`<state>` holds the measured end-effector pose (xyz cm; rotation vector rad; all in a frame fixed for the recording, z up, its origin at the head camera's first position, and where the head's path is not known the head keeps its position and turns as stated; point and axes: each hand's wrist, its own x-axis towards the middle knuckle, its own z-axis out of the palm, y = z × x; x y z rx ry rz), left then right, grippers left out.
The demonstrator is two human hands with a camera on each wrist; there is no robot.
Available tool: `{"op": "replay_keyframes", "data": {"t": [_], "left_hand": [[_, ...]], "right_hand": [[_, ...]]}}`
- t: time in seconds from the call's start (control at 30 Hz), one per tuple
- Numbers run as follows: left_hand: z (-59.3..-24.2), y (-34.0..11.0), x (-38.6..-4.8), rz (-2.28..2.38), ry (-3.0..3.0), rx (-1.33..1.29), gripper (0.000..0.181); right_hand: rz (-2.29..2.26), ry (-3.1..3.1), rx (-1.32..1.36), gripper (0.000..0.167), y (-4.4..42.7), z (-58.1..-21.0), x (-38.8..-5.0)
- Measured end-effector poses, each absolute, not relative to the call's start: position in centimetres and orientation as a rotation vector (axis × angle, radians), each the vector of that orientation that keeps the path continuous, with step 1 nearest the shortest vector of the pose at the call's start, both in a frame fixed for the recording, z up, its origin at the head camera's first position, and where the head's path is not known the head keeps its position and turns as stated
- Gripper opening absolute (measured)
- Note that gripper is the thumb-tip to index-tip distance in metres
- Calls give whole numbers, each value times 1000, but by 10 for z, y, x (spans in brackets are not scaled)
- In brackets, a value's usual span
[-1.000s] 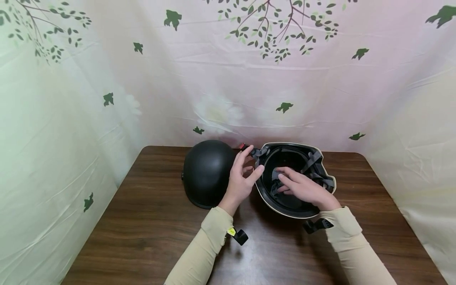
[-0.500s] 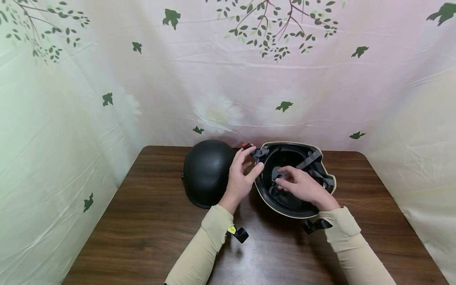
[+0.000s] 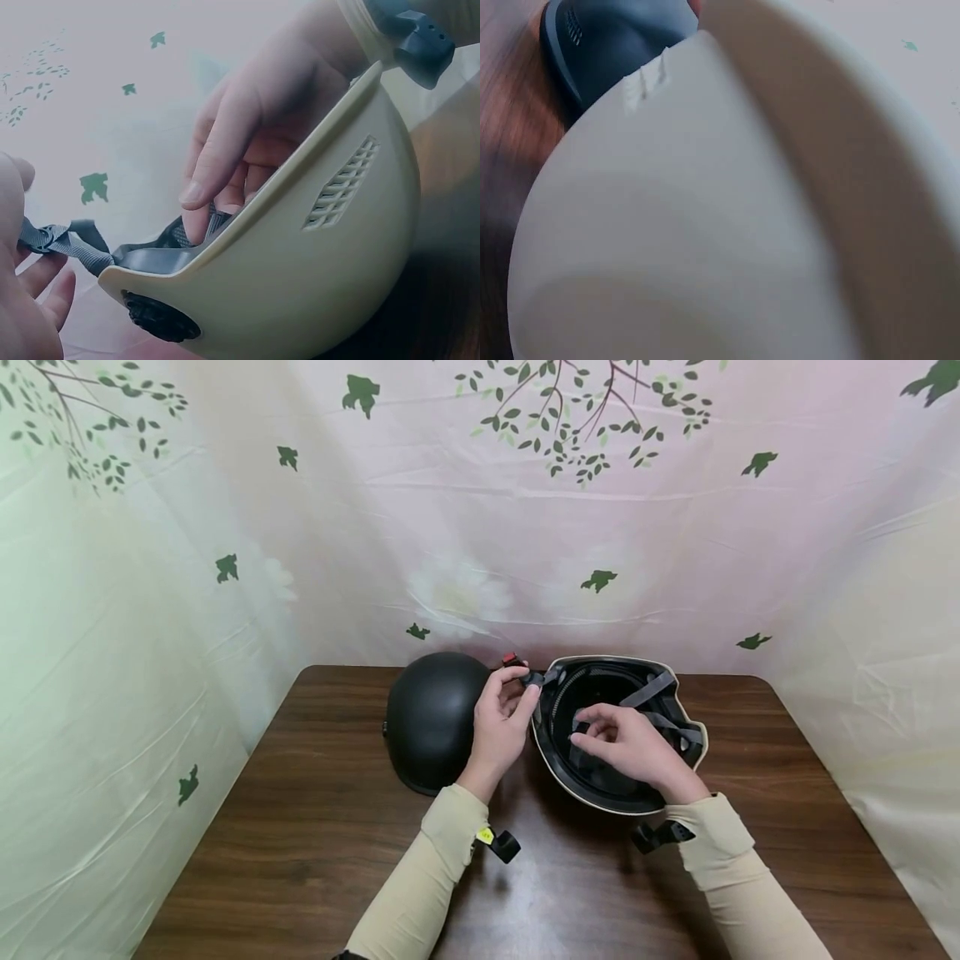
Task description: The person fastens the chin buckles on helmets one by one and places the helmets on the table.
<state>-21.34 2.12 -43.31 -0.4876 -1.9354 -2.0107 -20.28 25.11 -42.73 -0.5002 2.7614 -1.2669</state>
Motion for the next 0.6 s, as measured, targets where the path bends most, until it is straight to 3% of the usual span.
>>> {"op": "replay_keyframes", "data": {"t": [0.6], "left_hand": [[-432, 23, -218, -2032, -1905, -437, 21]], "right_hand": [[-1377, 2854, -519, 22, 249, -426, -199]]}}
